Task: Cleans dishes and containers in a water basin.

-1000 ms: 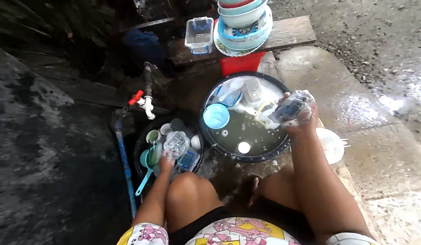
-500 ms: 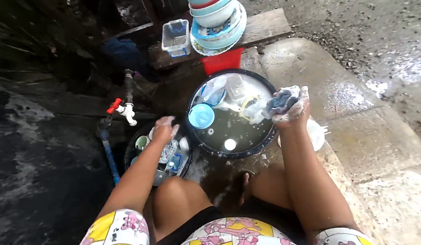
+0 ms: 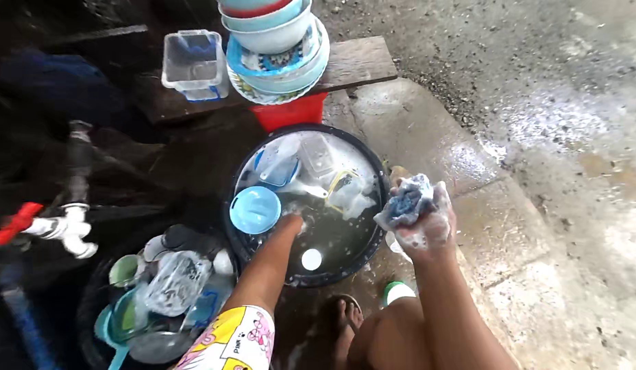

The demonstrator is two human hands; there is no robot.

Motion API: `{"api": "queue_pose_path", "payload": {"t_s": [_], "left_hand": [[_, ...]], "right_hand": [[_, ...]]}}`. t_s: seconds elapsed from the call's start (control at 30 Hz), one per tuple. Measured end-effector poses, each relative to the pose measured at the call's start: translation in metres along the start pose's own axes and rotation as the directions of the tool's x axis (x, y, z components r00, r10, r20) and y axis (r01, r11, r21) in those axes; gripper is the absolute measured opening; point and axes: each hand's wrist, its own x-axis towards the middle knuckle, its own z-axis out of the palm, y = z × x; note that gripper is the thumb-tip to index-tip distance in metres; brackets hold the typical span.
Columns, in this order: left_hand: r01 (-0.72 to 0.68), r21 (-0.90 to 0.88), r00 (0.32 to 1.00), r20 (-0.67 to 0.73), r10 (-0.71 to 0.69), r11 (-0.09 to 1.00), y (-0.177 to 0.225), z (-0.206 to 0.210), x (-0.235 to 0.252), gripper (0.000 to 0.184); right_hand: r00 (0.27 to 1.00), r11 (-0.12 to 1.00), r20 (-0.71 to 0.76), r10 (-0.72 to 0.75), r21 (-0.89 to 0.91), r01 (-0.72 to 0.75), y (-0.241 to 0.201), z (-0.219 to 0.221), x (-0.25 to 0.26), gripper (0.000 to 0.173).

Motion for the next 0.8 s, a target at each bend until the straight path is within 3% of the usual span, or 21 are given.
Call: {"api": "queue_pose_path", "payload": {"t_s": [0.17,0.23,0.3,0.37,0.47,0.6,0.7,0.8], "left_hand": [[0.132,-0.194,0.989,0.092,-0.116,0.972,0.002,-0.014,-0.009,0.043],[0.163,-0.153,0.983,0.114,-0.147,0.975,-0.001,-0.009,-0.005,0.045],[0.178,-0.150,0.983,0.060,-0.171,0.972,-0.009,-0.007,0.007,0.044],[0.193,-0.265,0.967,-0.113,-0.229,0.945,-0.016,-0.005,0.019,0.043],[0.278,-0.364,0.932,-0.122,-0.341,0.889,-0.032,-0.019,0.014,0.050],[0.246,-0.360,0.940,-0.137,-0.312,0.900,-0.031,-0.026,0.005,0.054],[0.262,-0.235,0.965,0.062,-0.254,0.936,-0.029,-0.028,-0.010,0.047],[0.239,-0.189,0.965,0.158,-0.210,0.953,-0.041,-0.007,-0.023,0.042]], "right_hand": [[0.993,0.992,-0.049,0.109,-0.062,-0.112,0.012,0.012,0.015,0.051],[0.989,0.986,-0.058,0.136,-0.085,-0.141,0.017,0.016,0.019,0.051],[0.983,0.981,-0.069,0.169,-0.082,-0.174,0.021,0.018,0.023,0.052],[0.978,0.975,-0.055,0.203,-0.085,-0.207,0.022,0.019,0.025,0.052],[0.974,0.968,-0.023,0.227,-0.101,-0.228,0.024,0.020,0.027,0.053],[0.973,0.970,-0.003,0.232,-0.074,-0.231,0.027,0.025,0.026,0.049],[0.969,0.969,0.038,0.242,-0.057,-0.240,0.026,0.024,0.024,0.047],[0.967,0.969,0.064,0.247,-0.047,-0.244,0.025,0.025,0.019,0.047]]}}
